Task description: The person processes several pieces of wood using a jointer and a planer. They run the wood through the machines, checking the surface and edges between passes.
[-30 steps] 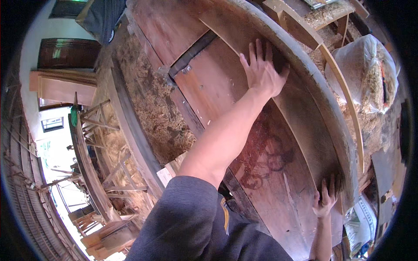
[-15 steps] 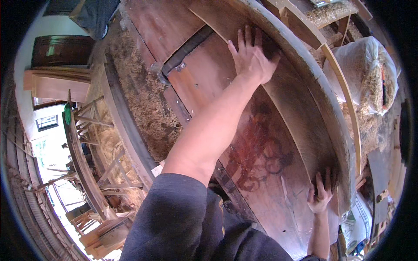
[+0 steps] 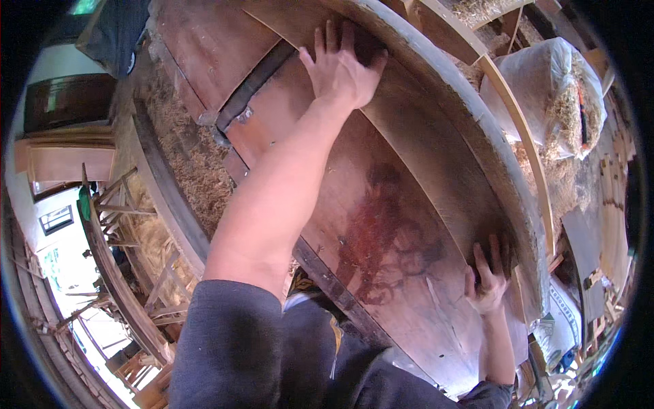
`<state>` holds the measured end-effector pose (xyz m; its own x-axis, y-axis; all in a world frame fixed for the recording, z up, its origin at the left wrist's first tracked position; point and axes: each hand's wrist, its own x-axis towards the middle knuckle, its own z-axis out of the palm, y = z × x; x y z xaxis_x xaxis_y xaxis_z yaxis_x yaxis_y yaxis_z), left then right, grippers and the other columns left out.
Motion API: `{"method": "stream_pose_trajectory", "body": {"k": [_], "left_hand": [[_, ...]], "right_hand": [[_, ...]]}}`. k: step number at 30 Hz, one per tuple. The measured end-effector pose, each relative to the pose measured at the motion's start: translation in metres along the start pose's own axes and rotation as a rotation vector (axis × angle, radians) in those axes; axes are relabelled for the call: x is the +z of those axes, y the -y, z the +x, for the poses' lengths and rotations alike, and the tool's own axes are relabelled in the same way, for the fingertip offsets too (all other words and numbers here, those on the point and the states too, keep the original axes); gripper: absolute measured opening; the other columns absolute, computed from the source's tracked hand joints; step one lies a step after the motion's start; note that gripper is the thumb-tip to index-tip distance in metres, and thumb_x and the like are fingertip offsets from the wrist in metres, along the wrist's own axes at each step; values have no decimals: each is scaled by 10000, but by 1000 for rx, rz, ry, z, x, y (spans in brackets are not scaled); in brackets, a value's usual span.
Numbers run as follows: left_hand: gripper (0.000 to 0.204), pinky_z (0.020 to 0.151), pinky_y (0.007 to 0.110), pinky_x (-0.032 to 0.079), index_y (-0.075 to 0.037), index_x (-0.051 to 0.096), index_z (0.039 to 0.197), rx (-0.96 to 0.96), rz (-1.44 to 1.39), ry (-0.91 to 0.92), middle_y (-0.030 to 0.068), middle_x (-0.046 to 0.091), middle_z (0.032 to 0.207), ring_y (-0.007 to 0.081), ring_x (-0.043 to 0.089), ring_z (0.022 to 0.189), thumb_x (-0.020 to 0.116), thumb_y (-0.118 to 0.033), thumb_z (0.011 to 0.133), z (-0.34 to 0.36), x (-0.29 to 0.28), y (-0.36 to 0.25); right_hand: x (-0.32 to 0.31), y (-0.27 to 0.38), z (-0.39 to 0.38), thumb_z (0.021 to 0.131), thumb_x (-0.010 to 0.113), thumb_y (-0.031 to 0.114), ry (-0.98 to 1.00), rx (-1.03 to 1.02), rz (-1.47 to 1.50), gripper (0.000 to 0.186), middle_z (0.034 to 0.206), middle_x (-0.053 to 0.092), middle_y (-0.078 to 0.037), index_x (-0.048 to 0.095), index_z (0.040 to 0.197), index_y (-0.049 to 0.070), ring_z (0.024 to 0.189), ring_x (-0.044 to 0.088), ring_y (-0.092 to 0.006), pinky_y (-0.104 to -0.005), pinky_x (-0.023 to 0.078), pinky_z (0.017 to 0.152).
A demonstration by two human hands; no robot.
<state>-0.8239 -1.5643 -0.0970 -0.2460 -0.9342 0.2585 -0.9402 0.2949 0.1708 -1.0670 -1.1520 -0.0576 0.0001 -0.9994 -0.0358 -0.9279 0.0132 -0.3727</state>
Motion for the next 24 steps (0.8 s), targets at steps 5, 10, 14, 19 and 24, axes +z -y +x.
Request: {"method": "stream_pose_trajectory", "body": {"k": [5,10,14,19,24], "left_hand": [[906,1210,647,170,-85,379,1583,29,15,-48,168,319,1661,360,272,1537,590,-651,909,17,7,16],[910,1220,630,177,-87,352,1600,62,55,-47,165,315,1665,357,281,1534,553,-674,934,34,3,33],[807,1222,628,202,-16,422,1541,28,0,-33,216,350,1636,365,294,1527,594,-538,951,52,-4,45],[833,1224,631,186,-31,378,1573,29,9,-45,190,314,1662,349,262,1546,597,-544,955,80,4,78],[827,1246,588,167,-52,368,1587,-44,-54,13,169,302,1674,326,237,1561,562,-566,970,109,6,96]], "right_hand": [[7,10,19,790,721,151,-46,61,71,467,1467,552,-273,742,1252,85,1419,405,-560,-579,280,1215],[9,21,47,796,730,167,-61,20,41,458,1453,564,-272,746,1246,83,1401,425,-558,-583,287,1207],[19,31,71,806,736,182,-100,9,55,457,1444,576,-265,742,1252,82,1393,437,-557,-590,296,1194],[25,48,107,825,699,154,-71,-24,26,451,1462,557,-276,731,1262,48,1416,416,-547,-581,277,1206],[29,66,143,843,652,125,-66,-5,40,445,1471,542,-294,721,1267,9,1435,395,-545,-572,254,1220]]}}
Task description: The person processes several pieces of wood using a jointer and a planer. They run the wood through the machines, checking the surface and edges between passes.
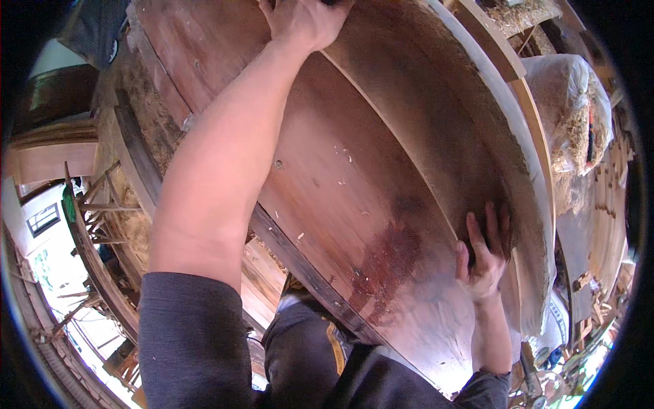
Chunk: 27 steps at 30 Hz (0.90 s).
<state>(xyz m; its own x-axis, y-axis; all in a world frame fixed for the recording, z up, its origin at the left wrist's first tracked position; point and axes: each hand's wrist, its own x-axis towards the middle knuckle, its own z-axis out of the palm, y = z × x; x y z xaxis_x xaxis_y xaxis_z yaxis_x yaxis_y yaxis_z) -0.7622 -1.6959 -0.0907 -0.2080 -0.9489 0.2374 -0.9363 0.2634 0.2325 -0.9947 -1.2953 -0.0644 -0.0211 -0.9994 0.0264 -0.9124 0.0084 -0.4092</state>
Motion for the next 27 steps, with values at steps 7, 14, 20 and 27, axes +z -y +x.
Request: {"method": "stream_pose_trajectory", "body": {"k": [7,14,20,27], "left_hand": [[845,1262,558,137,-55,351,1595,5,38,-28,157,277,1686,326,218,1567,520,-602,973,49,3,52],[849,1284,531,113,-76,330,1608,-16,34,11,134,245,1701,303,183,1580,479,-634,986,87,10,82],[867,1287,525,107,-82,289,1625,-28,9,41,130,226,1707,306,175,1582,450,-653,993,109,8,99],[884,1296,485,96,-90,283,1628,-3,69,93,120,215,1711,305,175,1580,432,-683,990,142,7,127]], "right_hand": [[16,26,59,858,703,186,-29,-49,-40,431,1479,549,-258,737,1271,68,1426,400,-547,-590,253,1211],[31,46,103,853,684,171,-28,-41,-43,457,1491,536,-267,724,1294,57,1430,393,-548,-583,238,1220],[39,60,129,849,682,157,-26,5,-24,463,1508,514,-275,720,1298,53,1438,382,-546,-578,235,1222],[48,79,161,851,684,148,-33,30,-19,458,1513,513,-267,724,1300,69,1445,383,-533,-563,236,1226]]}}
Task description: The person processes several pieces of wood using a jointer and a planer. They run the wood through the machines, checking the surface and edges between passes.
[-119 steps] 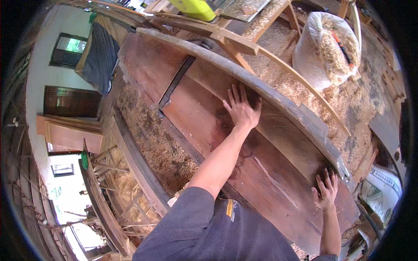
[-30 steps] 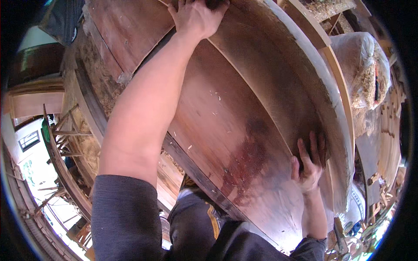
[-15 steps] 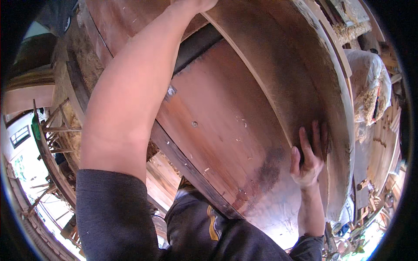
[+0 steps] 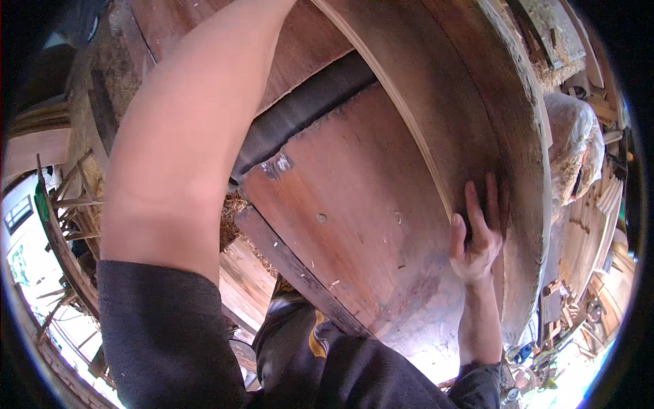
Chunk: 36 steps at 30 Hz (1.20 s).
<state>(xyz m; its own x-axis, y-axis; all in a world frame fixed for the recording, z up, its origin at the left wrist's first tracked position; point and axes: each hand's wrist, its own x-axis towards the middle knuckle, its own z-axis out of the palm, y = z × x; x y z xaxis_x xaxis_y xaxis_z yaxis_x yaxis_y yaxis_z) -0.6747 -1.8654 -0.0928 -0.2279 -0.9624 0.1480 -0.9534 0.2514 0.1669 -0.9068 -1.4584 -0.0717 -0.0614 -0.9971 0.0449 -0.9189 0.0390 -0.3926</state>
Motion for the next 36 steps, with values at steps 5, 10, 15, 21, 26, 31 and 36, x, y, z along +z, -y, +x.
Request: {"method": "stream_pose_trajectory", "body": {"k": [5,10,15,21,26,31,36], "left_hand": [[870,1299,474,104,-95,276,1631,-8,-19,-29,114,216,1711,305,183,1578,408,-682,1003,14,2,17],[867,1288,478,157,-90,327,1612,21,25,-205,116,249,1700,308,203,1570,413,-696,998,32,10,42],[792,1266,466,214,-66,478,1529,-62,32,-73,159,449,1591,360,343,1502,456,-653,999,40,2,33],[675,1297,440,152,-58,473,1523,177,-87,-252,190,384,1623,356,275,1540,481,-496,1009,3,17,17],[701,1253,623,110,-70,426,1554,28,-162,-139,211,327,1646,426,219,1547,532,-484,999,-79,17,-61],[702,1237,657,140,-94,439,1551,-4,-173,-108,174,291,1673,381,205,1562,555,-497,989,-73,4,-56],[715,1230,663,166,-101,424,1562,-25,-127,-112,164,311,1668,355,227,1560,561,-499,984,-55,3,-42]], "right_hand": [[8,13,29,869,683,166,4,-30,-22,464,1512,516,-264,712,1323,75,1447,386,-524,-548,237,1229],[12,23,43,878,682,177,-18,-69,-23,467,1510,518,-262,707,1336,89,1439,390,-532,-536,252,1226],[18,30,58,881,693,181,-31,-9,-71,468,1505,530,-244,707,1345,126,1423,410,-530,-533,274,1219],[27,40,78,873,729,196,-100,-29,-10,473,1497,550,-201,709,1345,180,1414,441,-494,-539,308,1209],[30,40,90,881,729,286,-112,-34,-63,446,1483,570,-163,720,1325,237,1387,479,-472,-544,339,1196],[36,49,107,918,682,330,-192,-99,-70,421,1451,597,-139,708,1330,245,1379,490,-440,-539,357,1180],[46,58,128,929,667,344,-230,-123,-68,431,1456,594,-133,691,1350,252,1378,493,-424,-554,361,1170]]}}
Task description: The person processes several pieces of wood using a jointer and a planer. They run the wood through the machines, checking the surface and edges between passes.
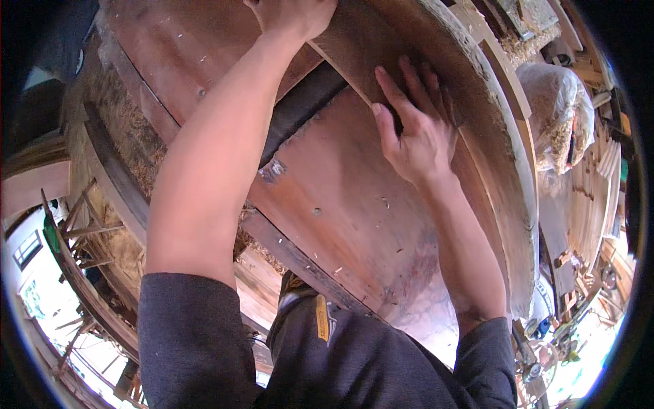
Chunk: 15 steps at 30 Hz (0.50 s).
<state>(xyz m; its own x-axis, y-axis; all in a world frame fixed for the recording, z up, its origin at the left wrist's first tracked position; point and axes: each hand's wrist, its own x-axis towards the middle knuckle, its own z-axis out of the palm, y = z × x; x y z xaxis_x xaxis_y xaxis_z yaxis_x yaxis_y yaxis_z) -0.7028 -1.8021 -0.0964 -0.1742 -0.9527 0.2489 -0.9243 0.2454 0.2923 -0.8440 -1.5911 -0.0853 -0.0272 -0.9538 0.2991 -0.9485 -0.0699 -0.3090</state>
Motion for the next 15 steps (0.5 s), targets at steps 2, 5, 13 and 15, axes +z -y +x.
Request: {"method": "stream_pose_trajectory", "body": {"k": [2,5,13,15], "left_hand": [[711,1234,653,169,-101,423,1563,5,-18,-7,160,311,1668,352,230,1560,555,-496,988,10,3,8],[702,1240,634,175,-104,426,1563,6,-128,-7,154,309,1671,349,230,1560,548,-493,991,31,7,29],[697,1279,540,148,-122,405,1579,-13,-53,19,147,301,1676,337,197,1573,507,-508,1007,52,7,38],[701,1288,528,127,-131,397,1584,14,-120,-20,138,297,1679,339,186,1575,485,-529,1014,54,6,49]], "right_hand": [[7,2,8,930,667,344,-7,-9,8,431,1455,595,-133,691,1350,250,1376,494,-422,-553,358,1172],[17,9,23,928,671,346,-28,-32,12,435,1450,599,-135,690,1351,247,1371,498,-417,-550,356,1174],[42,9,53,918,693,344,-72,-62,19,422,1428,617,-144,709,1329,252,1348,517,-414,-527,369,1167],[47,15,60,929,687,343,-95,-78,17,410,1426,618,-152,712,1326,242,1350,514,-420,-511,380,1164]]}}
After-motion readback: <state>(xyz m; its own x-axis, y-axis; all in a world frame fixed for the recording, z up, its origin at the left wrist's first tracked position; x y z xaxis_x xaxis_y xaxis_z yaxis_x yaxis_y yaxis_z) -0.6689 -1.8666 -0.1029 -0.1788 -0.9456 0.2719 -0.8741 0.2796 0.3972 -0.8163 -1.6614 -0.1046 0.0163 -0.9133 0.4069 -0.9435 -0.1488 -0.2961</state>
